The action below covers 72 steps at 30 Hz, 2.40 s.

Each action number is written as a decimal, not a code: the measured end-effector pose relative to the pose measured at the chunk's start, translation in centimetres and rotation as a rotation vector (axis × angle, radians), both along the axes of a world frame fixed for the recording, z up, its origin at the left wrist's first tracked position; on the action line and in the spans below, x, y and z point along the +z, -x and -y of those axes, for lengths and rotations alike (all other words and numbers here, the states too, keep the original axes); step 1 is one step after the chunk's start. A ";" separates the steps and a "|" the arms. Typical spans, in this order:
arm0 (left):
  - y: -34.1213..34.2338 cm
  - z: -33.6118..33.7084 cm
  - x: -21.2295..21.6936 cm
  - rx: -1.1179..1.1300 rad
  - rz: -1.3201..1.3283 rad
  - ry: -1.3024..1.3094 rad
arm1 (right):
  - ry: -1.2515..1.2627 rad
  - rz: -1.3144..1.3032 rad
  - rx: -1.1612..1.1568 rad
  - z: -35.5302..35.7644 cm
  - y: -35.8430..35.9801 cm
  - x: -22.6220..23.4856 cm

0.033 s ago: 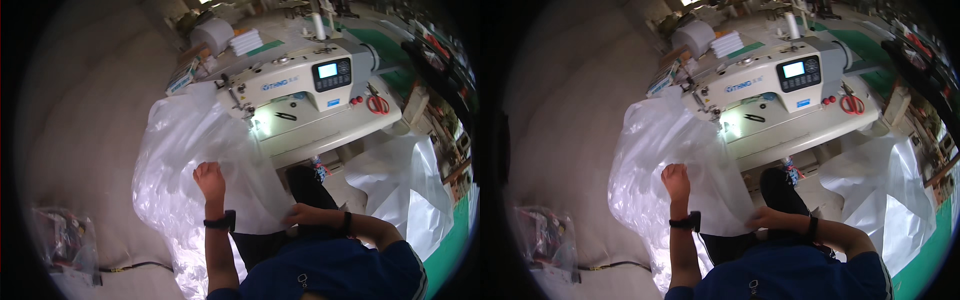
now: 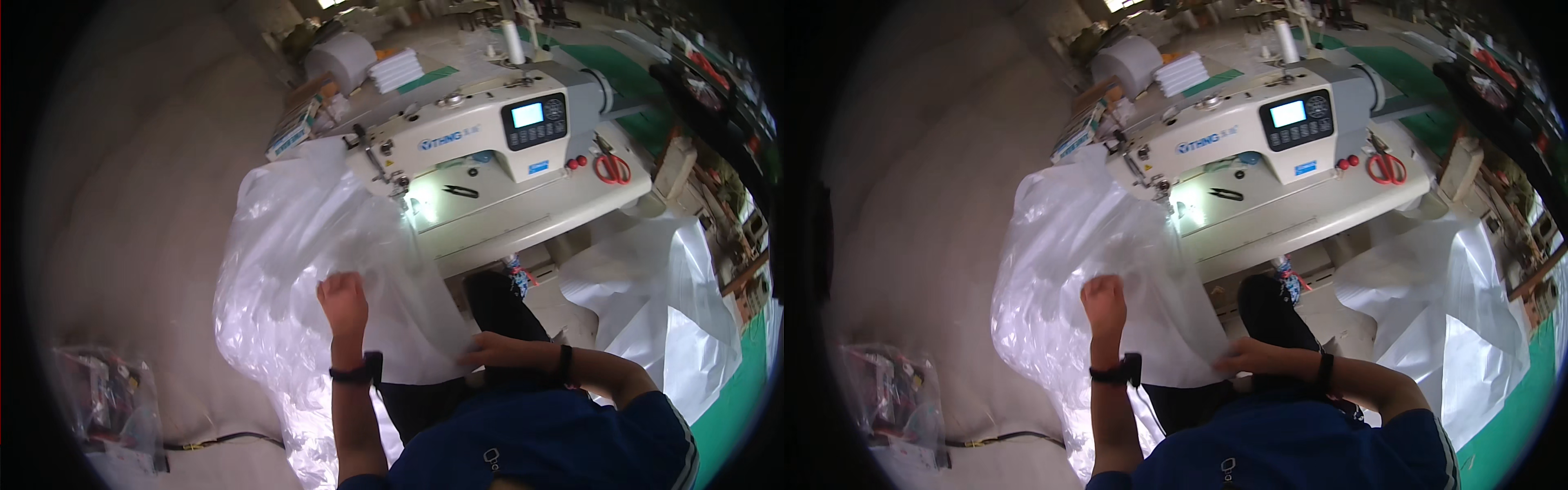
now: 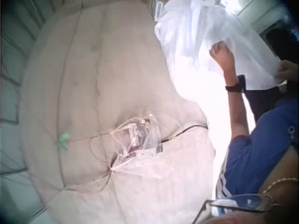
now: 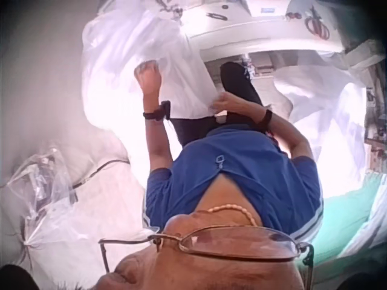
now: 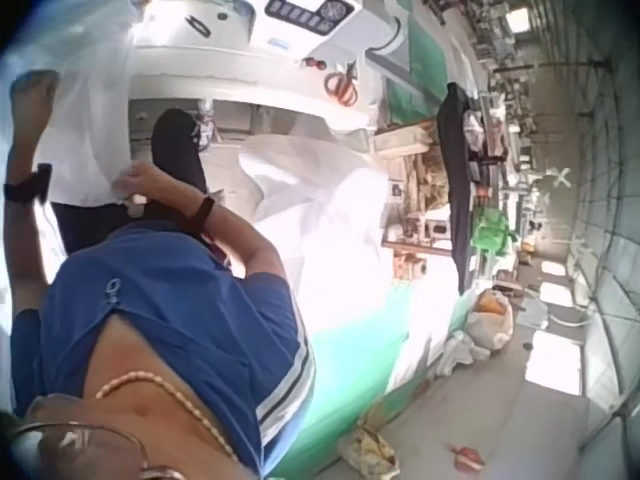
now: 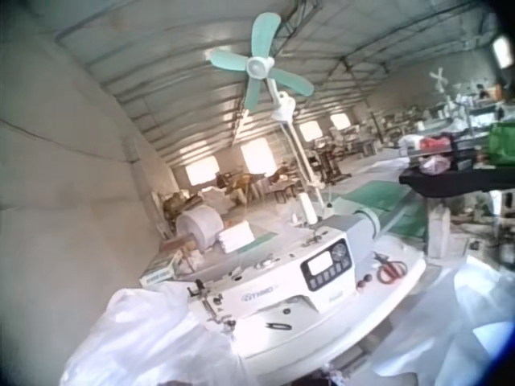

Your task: Sewing a large white plastic sheet using an industrial sewing machine.

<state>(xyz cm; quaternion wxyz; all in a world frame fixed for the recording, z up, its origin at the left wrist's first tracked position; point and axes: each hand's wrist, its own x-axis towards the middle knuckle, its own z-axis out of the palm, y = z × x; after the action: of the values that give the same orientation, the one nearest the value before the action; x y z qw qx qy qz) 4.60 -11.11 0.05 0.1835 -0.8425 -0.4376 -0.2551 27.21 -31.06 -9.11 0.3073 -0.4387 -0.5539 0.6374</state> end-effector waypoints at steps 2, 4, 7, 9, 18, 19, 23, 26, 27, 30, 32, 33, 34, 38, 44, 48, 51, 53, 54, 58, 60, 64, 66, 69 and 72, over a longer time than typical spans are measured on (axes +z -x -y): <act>-2.2 5.1 1.8 -0.076 0.103 0.598 | 0.017 -0.128 -0.134 0.1 -0.4 1.9; -2.8 9.4 1.9 -0.174 0.238 1.008 | 0.030 -0.249 -0.228 -0.1 0.1 2.6; -5.2 14.0 3.8 -0.198 0.419 1.295 | 0.026 -0.245 -0.258 -0.9 0.4 1.0; -5.7 15.1 3.7 -0.289 0.307 1.544 | 0.061 -0.253 -0.235 -1.2 0.6 0.5; -5.2 18.0 1.3 -0.407 0.152 0.396 | 0.217 -0.652 -0.352 0.4 0.4 2.1; -4.4 17.4 0.0 -0.346 0.081 0.394 | 0.229 -0.670 -0.357 0.4 0.5 2.3; -2.5 16.5 1.0 -0.391 0.372 0.554 | 0.217 -0.594 -0.389 0.9 0.3 2.1; -1.9 15.2 1.2 -0.382 0.763 0.795 | 0.234 -0.665 -0.377 1.0 0.4 2.6; -1.9 15.1 1.3 -0.380 0.517 0.568 | 0.247 -0.689 -0.375 1.1 0.4 3.1; -4.2 17.3 2.7 -0.403 0.475 0.444 | 0.246 -0.715 -0.383 1.3 0.3 3.1; -5.6 17.7 2.5 -0.410 0.385 0.388 | 0.235 -0.714 -0.386 1.3 0.5 2.7; -5.9 17.7 2.3 -0.413 0.295 0.332 | 0.225 -0.739 -0.383 1.3 0.6 2.4; -6.2 17.0 1.7 -0.451 0.148 0.343 | 0.212 -0.762 -0.380 1.1 0.5 2.2; -6.0 17.3 1.1 -0.643 -0.173 0.108 | 0.207 -0.773 -0.382 1.3 0.3 1.5; -6.3 17.5 0.2 -0.798 -0.112 0.251 | 0.246 -0.740 -0.501 2.0 -0.3 4.3; -6.0 17.7 0.3 -0.888 -0.092 0.294 | 0.074 -0.568 -0.436 1.5 0.2 3.4; -4.7 18.2 1.1 -0.802 -0.026 0.326 | -0.087 -0.250 -0.519 2.4 0.3 3.5; -2.9 17.9 0.5 -0.678 0.043 0.319 | -0.220 0.009 -0.580 3.3 0.8 5.0; -1.9 16.6 -1.6 -0.493 0.062 0.245 | -0.198 -0.097 -0.614 3.8 1.1 5.9; 8.6 9.8 -11.7 -0.046 0.128 0.014 | -0.375 0.174 -0.587 4.6 1.5 4.9; 11.7 8.8 -11.6 -0.021 0.245 -0.131 | -0.555 0.746 -0.397 4.8 1.6 2.9; 14.7 11.0 -5.6 0.181 0.251 -0.242 | -0.609 0.880 -0.151 3.6 3.6 1.9; 15.4 10.8 -4.2 0.152 0.240 -0.210 | -0.624 0.691 -0.252 2.3 4.0 1.3; 15.3 9.7 -4.0 0.159 0.171 -0.163 | -0.527 0.723 -0.248 1.2 3.9 2.7; 16.0 7.7 -5.3 0.167 0.144 -0.152 | -0.561 0.811 -0.273 0.0 3.6 3.7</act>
<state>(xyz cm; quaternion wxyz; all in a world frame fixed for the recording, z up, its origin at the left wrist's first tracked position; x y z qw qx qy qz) -11.38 -18.79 -5.21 0.2356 -0.7662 -0.4976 -0.3314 23.64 -31.04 -5.41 0.2540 -0.6197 -0.7160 0.1968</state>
